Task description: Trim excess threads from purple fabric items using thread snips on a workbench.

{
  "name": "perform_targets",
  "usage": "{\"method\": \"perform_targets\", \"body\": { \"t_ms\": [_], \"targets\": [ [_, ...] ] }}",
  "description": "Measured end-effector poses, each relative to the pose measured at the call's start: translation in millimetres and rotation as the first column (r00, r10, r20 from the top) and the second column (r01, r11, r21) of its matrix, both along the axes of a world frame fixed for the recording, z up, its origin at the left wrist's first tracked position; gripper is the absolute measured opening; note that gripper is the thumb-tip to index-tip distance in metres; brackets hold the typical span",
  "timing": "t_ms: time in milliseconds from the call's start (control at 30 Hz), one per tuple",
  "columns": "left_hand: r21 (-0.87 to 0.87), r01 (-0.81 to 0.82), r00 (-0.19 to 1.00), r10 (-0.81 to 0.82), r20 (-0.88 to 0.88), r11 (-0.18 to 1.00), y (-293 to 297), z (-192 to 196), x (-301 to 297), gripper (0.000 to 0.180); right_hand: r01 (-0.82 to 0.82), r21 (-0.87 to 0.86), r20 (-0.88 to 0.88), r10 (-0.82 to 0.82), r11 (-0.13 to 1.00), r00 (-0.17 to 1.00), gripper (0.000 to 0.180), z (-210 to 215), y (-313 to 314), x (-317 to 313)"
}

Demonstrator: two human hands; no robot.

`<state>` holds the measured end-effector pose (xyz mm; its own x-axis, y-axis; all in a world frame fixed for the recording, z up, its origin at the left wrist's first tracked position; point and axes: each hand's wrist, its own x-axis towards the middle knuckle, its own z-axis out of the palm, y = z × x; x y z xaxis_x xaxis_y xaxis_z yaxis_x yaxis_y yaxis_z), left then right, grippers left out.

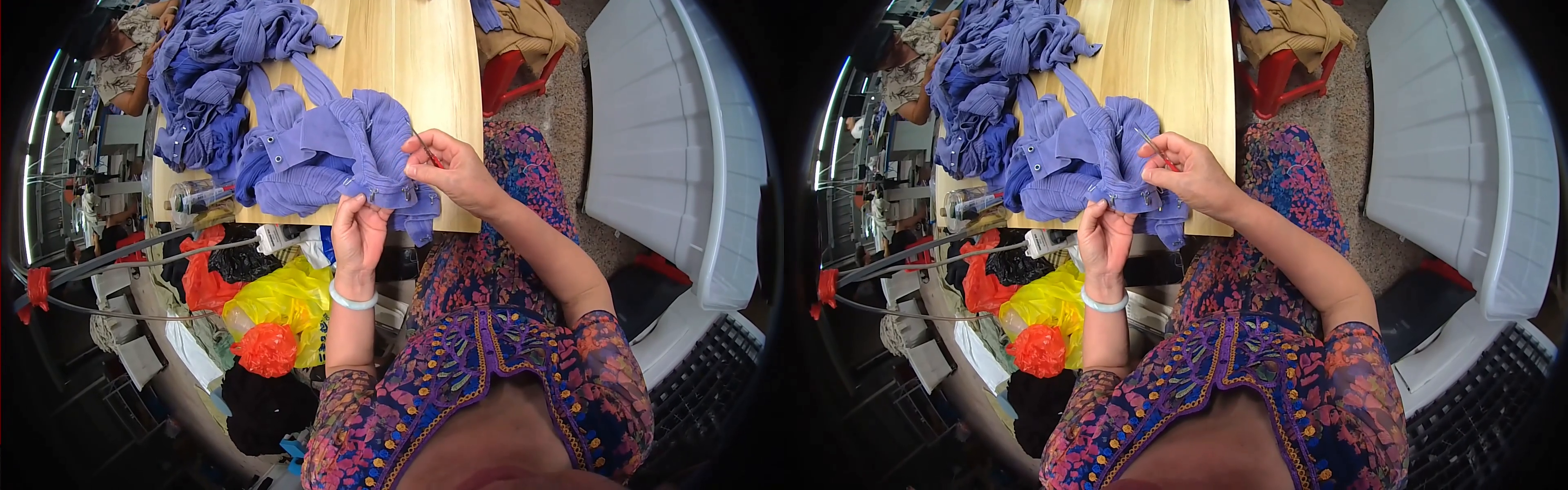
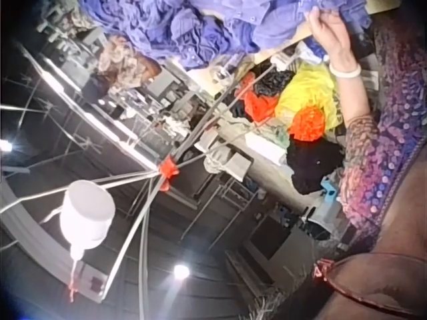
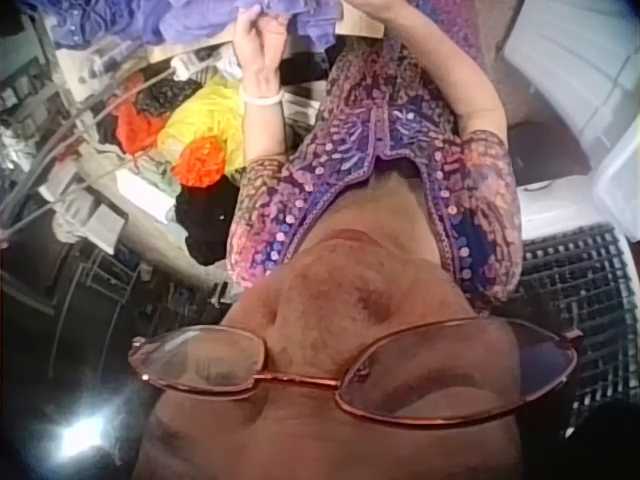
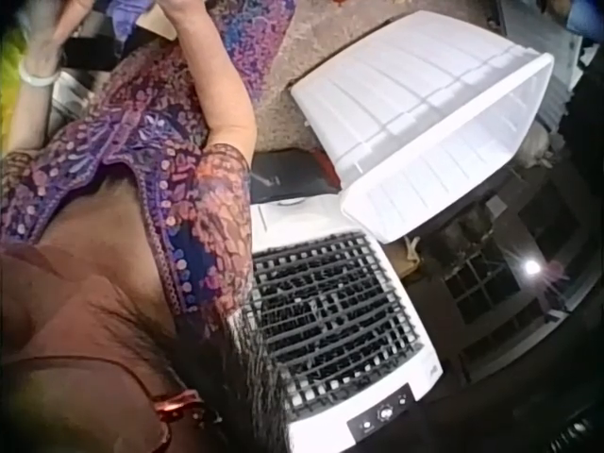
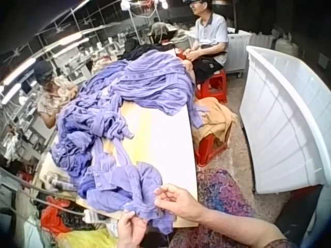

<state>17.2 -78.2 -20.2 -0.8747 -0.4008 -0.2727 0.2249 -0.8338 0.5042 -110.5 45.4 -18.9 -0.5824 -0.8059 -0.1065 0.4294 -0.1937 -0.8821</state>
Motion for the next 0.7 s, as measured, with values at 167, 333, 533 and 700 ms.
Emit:
{"method": "perform_targets", "body": {
  "t_ms": [167,333,533,700],
  "targets": [
    [-0.176,-0.031,0.998,0.04,0.047,0.984,5.2,1.3,-2.0,0.018,-0.011,0.03,-0.039,0.012,1.0,0.999,0.023,-2.1,0.6,-0.4],
    [-0.337,0.02,0.99,0.028,0.136,0.941,8.0,0.2,-3.8,0.026,0.056,0.063,-0.138,-0.046,0.996,0.989,0.023,0.4,-2.8,3.7],
    [-0.472,0.041,0.982,0.051,0.18,0.881,12.1,-4.1,-2.6,0.029,0.097,0.043,-0.206,-0.086,0.994,0.975,0.026,-1.4,-5.3,5.1],
    [-0.54,0.039,0.981,0.071,0.182,0.841,17.8,-1.9,-4.1,0.031,0.144,0.029,-0.374,-0.123,0.989,0.919,0.031,-8.0,-9.6,5.6]
  ]
}}
